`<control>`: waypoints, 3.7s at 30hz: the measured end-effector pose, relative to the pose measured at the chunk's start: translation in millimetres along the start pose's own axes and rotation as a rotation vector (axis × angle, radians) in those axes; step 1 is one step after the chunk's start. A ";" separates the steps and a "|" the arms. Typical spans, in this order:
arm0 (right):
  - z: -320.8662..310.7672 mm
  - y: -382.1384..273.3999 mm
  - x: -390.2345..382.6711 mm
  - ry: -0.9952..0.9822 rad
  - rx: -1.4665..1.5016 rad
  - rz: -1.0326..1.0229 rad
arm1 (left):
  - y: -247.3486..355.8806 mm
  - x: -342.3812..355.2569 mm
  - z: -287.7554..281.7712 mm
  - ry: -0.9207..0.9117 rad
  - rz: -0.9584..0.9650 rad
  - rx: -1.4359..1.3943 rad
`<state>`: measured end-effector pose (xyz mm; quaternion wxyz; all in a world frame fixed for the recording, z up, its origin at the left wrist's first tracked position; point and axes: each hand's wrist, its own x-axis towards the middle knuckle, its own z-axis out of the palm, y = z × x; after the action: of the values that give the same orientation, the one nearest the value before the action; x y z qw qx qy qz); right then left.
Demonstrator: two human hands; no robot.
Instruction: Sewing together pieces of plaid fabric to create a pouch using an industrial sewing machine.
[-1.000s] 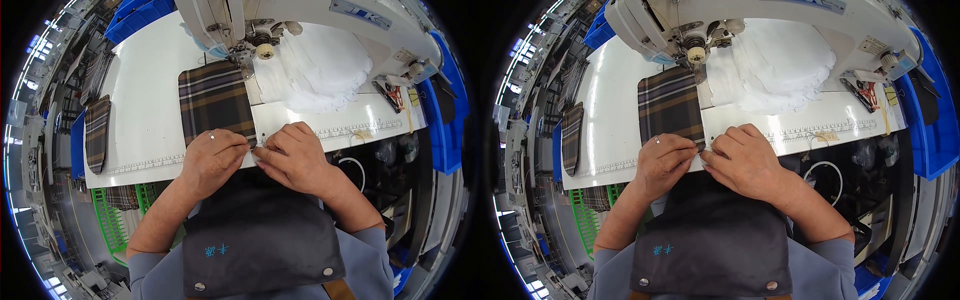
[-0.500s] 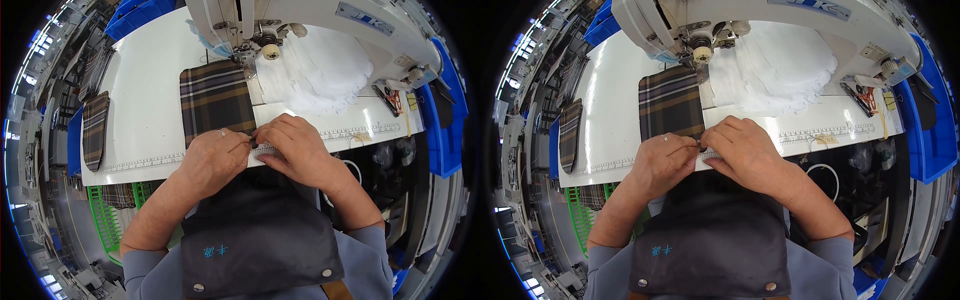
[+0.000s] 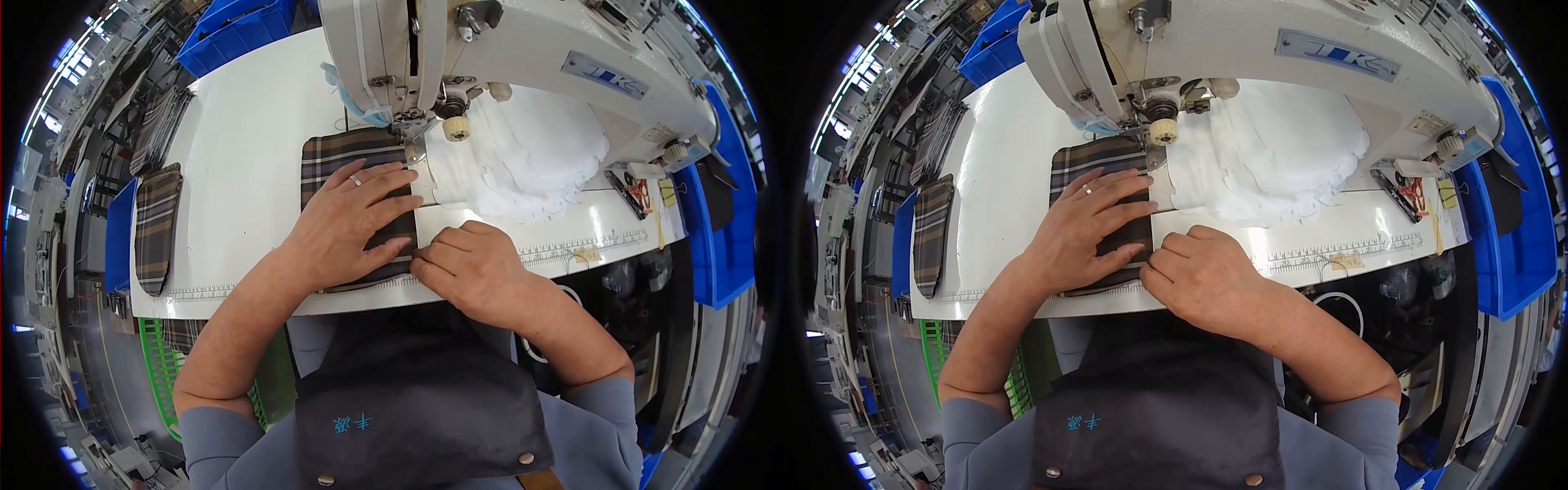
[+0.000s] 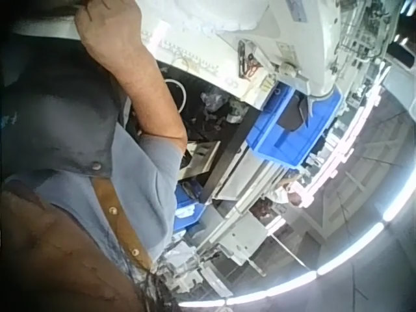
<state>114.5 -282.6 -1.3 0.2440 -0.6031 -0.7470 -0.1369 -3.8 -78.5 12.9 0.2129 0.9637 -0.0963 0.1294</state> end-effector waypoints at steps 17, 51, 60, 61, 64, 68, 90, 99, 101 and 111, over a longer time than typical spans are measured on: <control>2.7 39.7 17.3 -0.042 0.149 0.125 | -32.5 -0.5 12.6 -0.001 -0.033 -0.065; 23.8 73.3 33.4 -0.004 -0.050 0.263 | -69.1 38.6 3.4 0.143 0.010 0.066; 26.4 73.9 30.1 -0.006 -0.046 0.260 | -48.5 22.0 12.6 0.253 -0.035 0.049; 26.0 73.9 29.8 -0.016 -0.047 0.268 | -45.9 20.7 6.0 0.237 0.025 0.063; 24.0 74.4 29.6 -0.032 -0.034 0.261 | -48.9 8.0 5.4 0.138 0.120 -0.049; 24.3 75.2 32.4 -0.012 -0.019 0.254 | -51.7 4.1 6.7 0.054 0.103 -0.165; 26.0 73.8 32.2 -0.011 -0.046 0.267 | -74.6 42.4 -2.9 0.017 0.004 0.048; 26.0 74.1 31.7 -0.002 -0.032 0.260 | -47.8 18.4 17.4 0.130 -0.052 0.147; 25.5 73.6 31.6 -0.018 -0.028 0.250 | -32.0 10.7 22.6 0.160 -0.086 0.149; 22.1 71.5 32.3 -0.034 -0.014 0.280 | -0.7 -31.9 11.5 -0.058 0.145 -0.187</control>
<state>174.4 -227.8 -9.3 0.2439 -0.7052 -0.6587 -0.0967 -31.5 -78.7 -6.7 0.2889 0.9335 -0.1837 0.1069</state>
